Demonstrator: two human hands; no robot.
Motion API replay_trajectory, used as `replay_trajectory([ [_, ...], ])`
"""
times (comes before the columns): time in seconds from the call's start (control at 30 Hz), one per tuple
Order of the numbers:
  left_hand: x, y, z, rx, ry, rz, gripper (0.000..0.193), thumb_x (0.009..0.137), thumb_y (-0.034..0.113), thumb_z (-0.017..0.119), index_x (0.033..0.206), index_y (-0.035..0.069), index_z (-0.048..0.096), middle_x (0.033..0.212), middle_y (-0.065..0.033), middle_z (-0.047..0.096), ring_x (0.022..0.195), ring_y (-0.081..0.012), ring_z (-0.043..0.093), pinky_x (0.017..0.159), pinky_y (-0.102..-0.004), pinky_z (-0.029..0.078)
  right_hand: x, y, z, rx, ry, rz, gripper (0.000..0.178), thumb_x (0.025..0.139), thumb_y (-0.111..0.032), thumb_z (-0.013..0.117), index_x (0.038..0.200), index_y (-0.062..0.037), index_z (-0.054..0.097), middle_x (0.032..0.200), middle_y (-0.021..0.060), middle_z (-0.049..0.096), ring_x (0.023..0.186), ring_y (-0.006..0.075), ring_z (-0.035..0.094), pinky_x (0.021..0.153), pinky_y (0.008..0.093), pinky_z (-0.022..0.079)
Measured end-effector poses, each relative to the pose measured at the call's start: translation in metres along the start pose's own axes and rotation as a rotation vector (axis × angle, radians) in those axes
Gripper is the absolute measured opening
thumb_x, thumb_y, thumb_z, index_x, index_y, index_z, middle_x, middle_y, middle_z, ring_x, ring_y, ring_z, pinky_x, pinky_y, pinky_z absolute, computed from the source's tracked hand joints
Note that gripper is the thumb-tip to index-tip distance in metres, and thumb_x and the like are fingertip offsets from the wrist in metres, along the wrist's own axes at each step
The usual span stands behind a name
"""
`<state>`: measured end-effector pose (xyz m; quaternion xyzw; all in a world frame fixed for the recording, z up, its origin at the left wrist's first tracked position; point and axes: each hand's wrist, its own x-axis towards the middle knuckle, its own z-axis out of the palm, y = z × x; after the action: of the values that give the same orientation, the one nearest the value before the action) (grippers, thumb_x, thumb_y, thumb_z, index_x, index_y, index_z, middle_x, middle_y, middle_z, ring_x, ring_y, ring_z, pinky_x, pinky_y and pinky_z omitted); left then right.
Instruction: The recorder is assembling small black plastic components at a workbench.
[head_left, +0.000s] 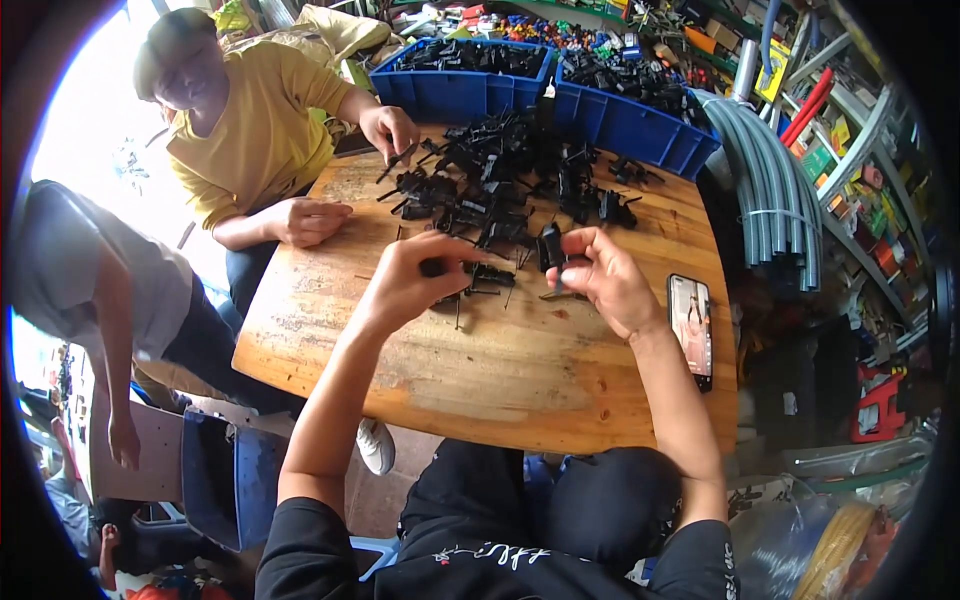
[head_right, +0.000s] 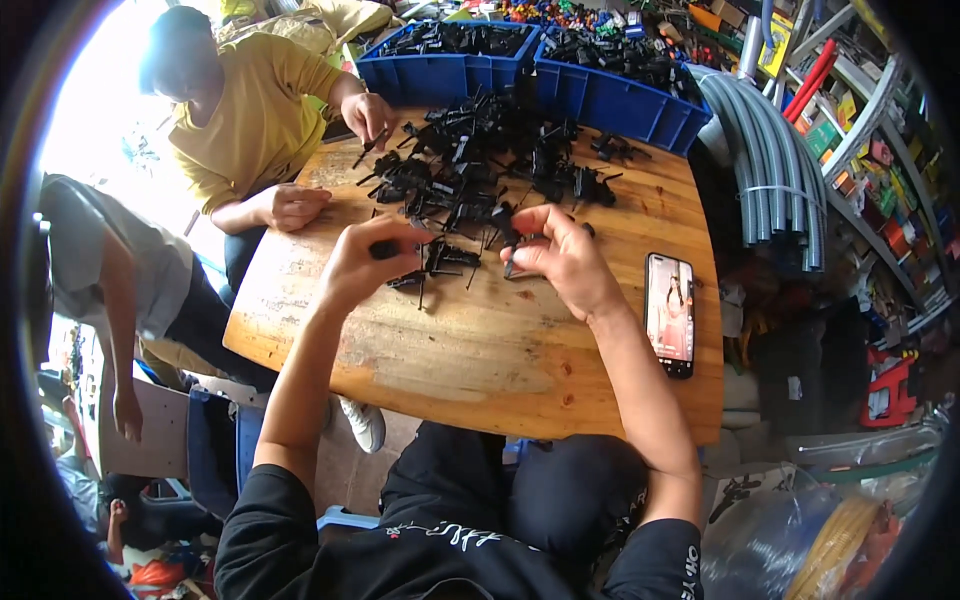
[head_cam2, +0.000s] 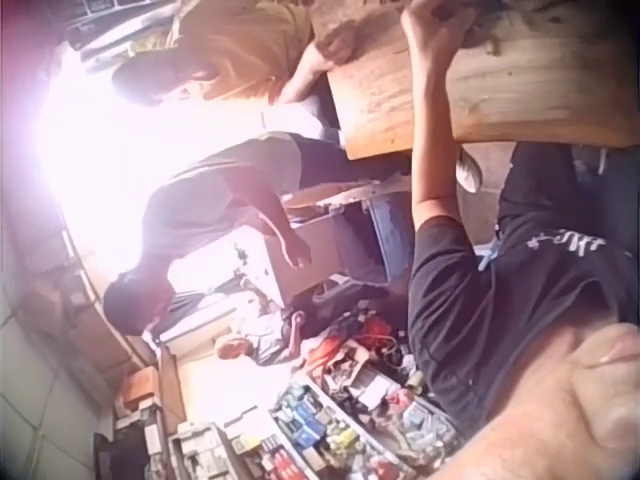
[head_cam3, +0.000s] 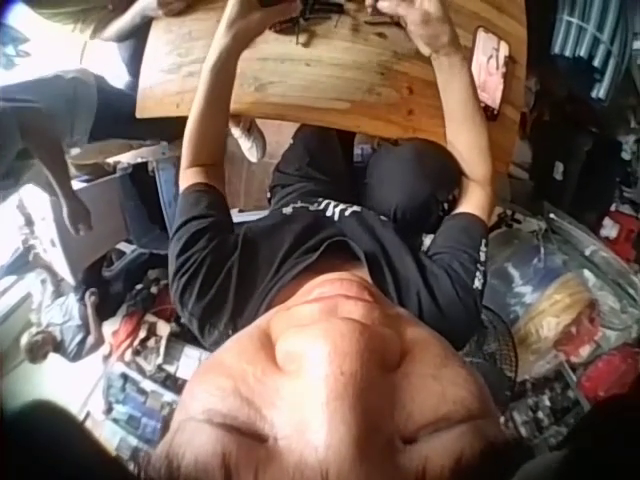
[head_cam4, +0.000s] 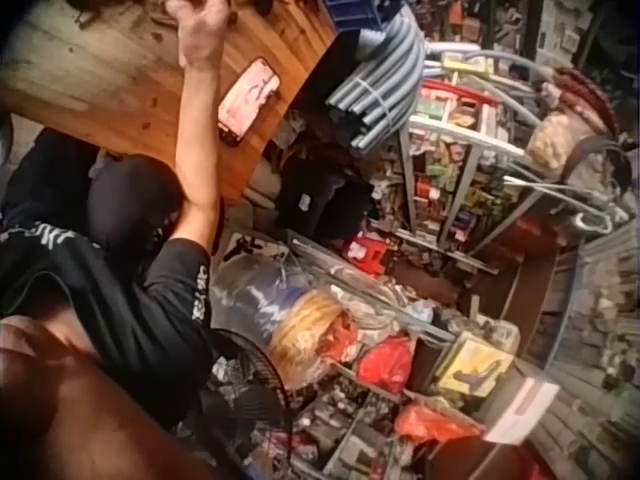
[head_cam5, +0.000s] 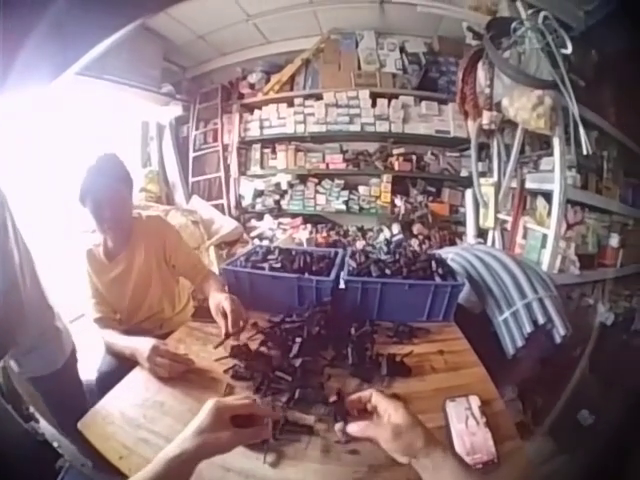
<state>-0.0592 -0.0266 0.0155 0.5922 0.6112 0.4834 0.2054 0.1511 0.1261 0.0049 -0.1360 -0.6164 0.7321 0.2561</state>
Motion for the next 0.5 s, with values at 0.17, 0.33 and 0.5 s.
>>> replay_trajectory([
  [0.17,0.035,0.010,0.028,0.032,-0.051,0.184,0.035,0.070,0.003,0.069,0.104,0.004,0.065,0.087,-0.0039,0.058,0.073,-0.0104,0.054,0.065,-0.0236,0.044,-0.007,-0.001,0.008,0.007,-0.122,0.127,0.037,0.079,-0.001,0.064,0.112,0.0010,0.047,0.096,0.0051,0.055,0.087,0.0133,0.058,0.078,0.0270,0.050],
  [0.33,0.022,-0.007,0.034,-0.058,-0.093,-0.048,0.030,0.071,0.011,0.072,0.098,0.000,0.065,0.080,-0.0050,0.060,0.072,-0.0108,0.055,0.064,-0.0251,0.044,-0.005,0.004,0.010,-0.155,-0.088,0.071,0.029,0.079,-0.007,0.067,0.105,-0.0024,0.054,0.098,0.0060,0.058,0.083,0.0087,0.056,0.073,0.0232,0.048],
  [0.5,0.023,-0.014,0.047,-0.174,-0.057,-0.143,0.035,0.072,0.020,0.074,0.094,-0.005,0.062,0.076,-0.0062,0.060,0.069,-0.0088,0.054,0.062,-0.0246,0.044,-0.003,0.008,0.017,-0.510,0.185,-0.369,0.026,0.084,-0.008,0.063,0.107,-0.0010,0.055,0.093,0.0040,0.060,0.084,0.0081,0.056,0.076,0.0212,0.046],
])
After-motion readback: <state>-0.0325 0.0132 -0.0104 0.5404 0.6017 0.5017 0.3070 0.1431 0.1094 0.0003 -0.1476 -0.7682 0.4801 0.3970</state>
